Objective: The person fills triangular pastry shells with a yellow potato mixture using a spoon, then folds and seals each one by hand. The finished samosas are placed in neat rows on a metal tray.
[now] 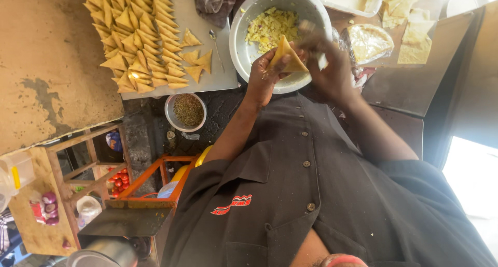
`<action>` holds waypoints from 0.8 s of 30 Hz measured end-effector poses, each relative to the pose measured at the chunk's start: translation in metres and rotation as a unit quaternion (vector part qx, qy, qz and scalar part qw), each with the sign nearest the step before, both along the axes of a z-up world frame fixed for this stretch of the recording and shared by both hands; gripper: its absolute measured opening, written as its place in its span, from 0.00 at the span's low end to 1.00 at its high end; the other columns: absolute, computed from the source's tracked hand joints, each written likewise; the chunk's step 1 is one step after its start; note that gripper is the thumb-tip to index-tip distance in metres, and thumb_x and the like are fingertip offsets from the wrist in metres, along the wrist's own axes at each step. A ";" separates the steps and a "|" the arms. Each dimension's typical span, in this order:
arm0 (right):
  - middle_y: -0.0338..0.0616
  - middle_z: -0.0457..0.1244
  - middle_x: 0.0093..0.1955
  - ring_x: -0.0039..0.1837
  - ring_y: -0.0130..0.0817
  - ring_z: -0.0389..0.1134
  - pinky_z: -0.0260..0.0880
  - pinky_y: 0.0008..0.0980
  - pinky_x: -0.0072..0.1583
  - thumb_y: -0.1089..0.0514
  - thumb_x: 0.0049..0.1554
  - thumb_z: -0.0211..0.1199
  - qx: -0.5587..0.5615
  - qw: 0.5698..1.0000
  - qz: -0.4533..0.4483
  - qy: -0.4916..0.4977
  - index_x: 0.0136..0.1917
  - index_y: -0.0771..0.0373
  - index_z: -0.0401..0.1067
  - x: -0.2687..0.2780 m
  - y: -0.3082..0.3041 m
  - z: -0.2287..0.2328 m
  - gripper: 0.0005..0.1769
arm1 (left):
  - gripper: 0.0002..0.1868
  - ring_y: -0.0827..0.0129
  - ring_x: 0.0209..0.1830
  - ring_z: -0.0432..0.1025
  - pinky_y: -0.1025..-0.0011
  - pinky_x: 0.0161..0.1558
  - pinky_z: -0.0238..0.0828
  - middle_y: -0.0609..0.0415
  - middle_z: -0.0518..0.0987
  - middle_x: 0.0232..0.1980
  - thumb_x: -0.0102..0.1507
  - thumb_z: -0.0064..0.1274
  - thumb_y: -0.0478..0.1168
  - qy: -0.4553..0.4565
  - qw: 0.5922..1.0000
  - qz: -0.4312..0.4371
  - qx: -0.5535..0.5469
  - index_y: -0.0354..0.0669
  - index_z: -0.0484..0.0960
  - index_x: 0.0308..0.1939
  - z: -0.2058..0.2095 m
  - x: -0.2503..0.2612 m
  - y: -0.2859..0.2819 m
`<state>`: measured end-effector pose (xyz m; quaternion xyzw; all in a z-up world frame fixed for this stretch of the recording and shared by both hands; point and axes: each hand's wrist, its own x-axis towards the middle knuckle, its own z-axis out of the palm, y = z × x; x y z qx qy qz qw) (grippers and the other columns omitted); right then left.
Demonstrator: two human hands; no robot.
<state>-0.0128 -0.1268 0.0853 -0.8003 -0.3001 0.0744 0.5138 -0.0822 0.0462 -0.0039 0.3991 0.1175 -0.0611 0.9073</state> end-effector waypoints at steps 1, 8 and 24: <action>0.46 0.70 0.61 0.61 0.32 0.73 0.75 0.33 0.64 0.74 0.62 0.58 0.012 0.998 0.015 0.054 0.71 0.61 0.65 0.010 -0.002 0.002 0.25 | 0.26 0.64 0.55 0.78 0.65 0.59 0.78 0.44 0.81 0.58 0.69 0.58 0.42 -0.005 1.000 -0.009 0.025 0.30 0.72 0.66 0.003 -0.001 -0.004; 0.47 0.72 0.51 0.52 0.28 0.73 0.75 0.27 0.53 0.72 0.58 0.64 -0.042 0.967 0.060 0.243 0.72 0.65 0.71 0.049 -0.007 0.007 0.28 | 0.21 0.65 0.54 0.80 0.69 0.59 0.80 0.44 0.83 0.55 0.69 0.59 0.38 -0.052 0.990 -0.107 0.080 0.24 0.77 0.61 0.013 0.005 -0.010; 0.48 0.67 0.60 0.62 0.31 0.71 0.75 0.32 0.64 0.62 0.56 0.69 0.120 0.932 0.065 0.337 0.80 0.69 0.53 0.029 0.011 0.003 0.44 | 0.28 0.70 0.59 0.77 0.69 0.65 0.75 0.51 0.81 0.59 0.67 0.59 0.41 -0.053 0.993 0.099 -0.028 0.31 0.68 0.67 0.021 0.001 0.014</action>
